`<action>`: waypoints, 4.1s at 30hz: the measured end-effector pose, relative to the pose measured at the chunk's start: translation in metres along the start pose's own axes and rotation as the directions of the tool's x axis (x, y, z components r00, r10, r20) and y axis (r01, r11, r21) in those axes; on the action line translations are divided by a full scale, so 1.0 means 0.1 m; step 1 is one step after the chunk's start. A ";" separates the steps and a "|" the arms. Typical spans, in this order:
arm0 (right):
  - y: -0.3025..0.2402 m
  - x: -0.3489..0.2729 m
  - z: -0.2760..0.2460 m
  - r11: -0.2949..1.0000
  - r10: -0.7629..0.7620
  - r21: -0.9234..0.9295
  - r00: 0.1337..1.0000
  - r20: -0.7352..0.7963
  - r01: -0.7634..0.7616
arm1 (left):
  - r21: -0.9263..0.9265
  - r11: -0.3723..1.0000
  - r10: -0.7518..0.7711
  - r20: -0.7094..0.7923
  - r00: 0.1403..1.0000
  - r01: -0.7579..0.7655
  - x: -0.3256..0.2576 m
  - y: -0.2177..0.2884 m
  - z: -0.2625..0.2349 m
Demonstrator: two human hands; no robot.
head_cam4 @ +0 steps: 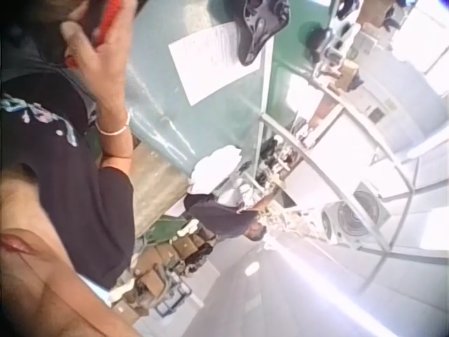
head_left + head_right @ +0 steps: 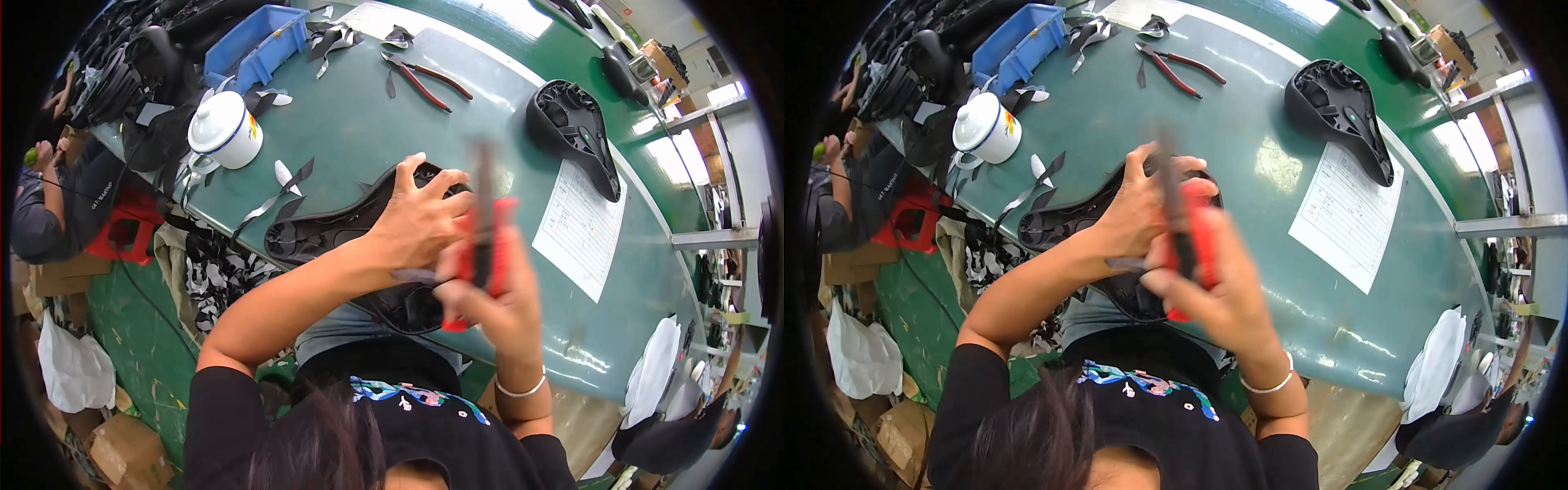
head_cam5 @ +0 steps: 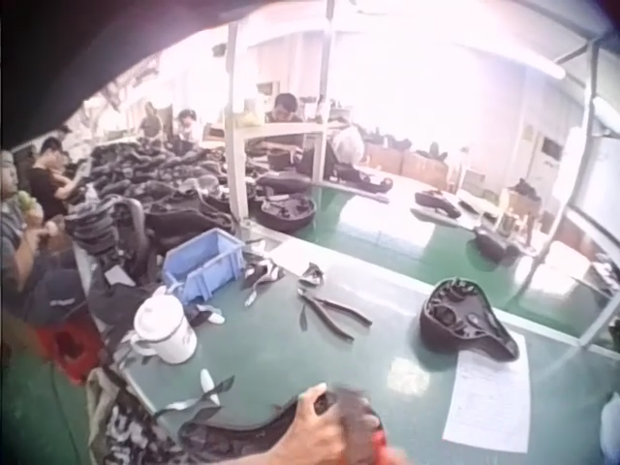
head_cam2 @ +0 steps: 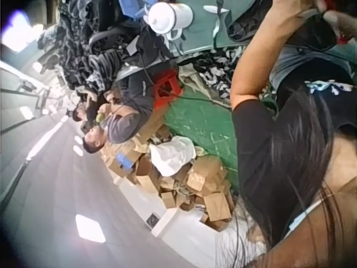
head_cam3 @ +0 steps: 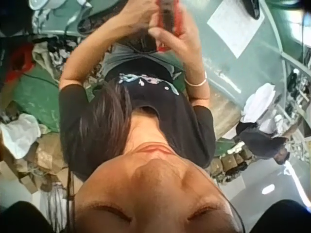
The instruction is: Trimming excess fabric/leather from the underside of bike seats using a utility knife.
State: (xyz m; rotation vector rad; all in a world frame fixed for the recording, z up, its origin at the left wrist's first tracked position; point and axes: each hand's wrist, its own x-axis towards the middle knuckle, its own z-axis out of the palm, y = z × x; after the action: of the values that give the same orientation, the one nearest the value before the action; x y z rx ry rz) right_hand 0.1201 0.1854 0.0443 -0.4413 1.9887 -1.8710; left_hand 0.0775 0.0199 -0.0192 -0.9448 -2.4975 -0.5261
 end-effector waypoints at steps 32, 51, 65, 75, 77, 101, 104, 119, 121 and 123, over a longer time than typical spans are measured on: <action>-0.23 -0.41 -0.56 0.057 0.131 -0.981 0.972 0.194 0.188 | -0.934 -0.068 -0.695 -0.207 0.688 -0.350 -0.63 -0.63 -1.47; 0.21 -0.08 -0.67 0.521 0.023 -0.853 1.000 -0.012 -0.022 | -0.908 -0.028 -0.849 0.243 0.470 0.419 -0.45 0.35 -0.48; 0.43 -1.04 0.03 0.874 0.361 -0.212 0.877 -0.317 -0.436 | -0.760 0.403 -0.782 0.004 0.623 0.511 -0.60 0.91 -0.26; 0.74 0.39 -0.86 0.729 -0.459 -0.685 0.737 -0.495 -0.006 | -0.893 0.083 -0.812 0.197 0.549 0.443 -0.60 0.34 -0.63; 0.66 0.27 -1.61 0.588 -0.675 -0.792 0.439 -0.593 -0.165 | -0.913 -0.265 -0.735 0.400 0.548 0.311 -0.55 0.19 -0.67; 0.60 4.80 -3.73 0.906 0.061 0.310 0.636 -0.769 0.288 | -0.727 0.626 -0.184 0.215 0.959 0.283 0.85 -0.86 0.76; 0.74 5.34 -3.98 0.802 0.225 0.541 0.711 -0.667 0.253 | -0.785 0.541 -0.211 0.222 0.952 0.303 0.88 -0.87 0.72; 0.33 4.69 -4.22 0.851 0.152 0.455 0.707 -0.691 0.262 | -0.756 0.584 -0.223 0.200 0.954 0.295 0.91 -0.85 0.79; -0.03 4.15 -3.54 0.969 0.018 0.214 0.833 -0.553 0.121 | -0.757 0.565 -0.287 0.193 0.938 0.328 0.85 -0.86 0.76; -0.39 3.40 -2.91 0.989 -0.145 -0.044 0.893 -0.426 0.139 | -0.838 0.360 -0.432 0.240 0.869 0.410 0.87 -0.82 0.69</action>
State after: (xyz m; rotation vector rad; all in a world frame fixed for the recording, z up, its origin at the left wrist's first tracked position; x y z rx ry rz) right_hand -0.3175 0.2793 0.0782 -0.1892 2.2981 -2.2003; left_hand -0.0552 0.0420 -0.0501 -0.4956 -2.3476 -2.1432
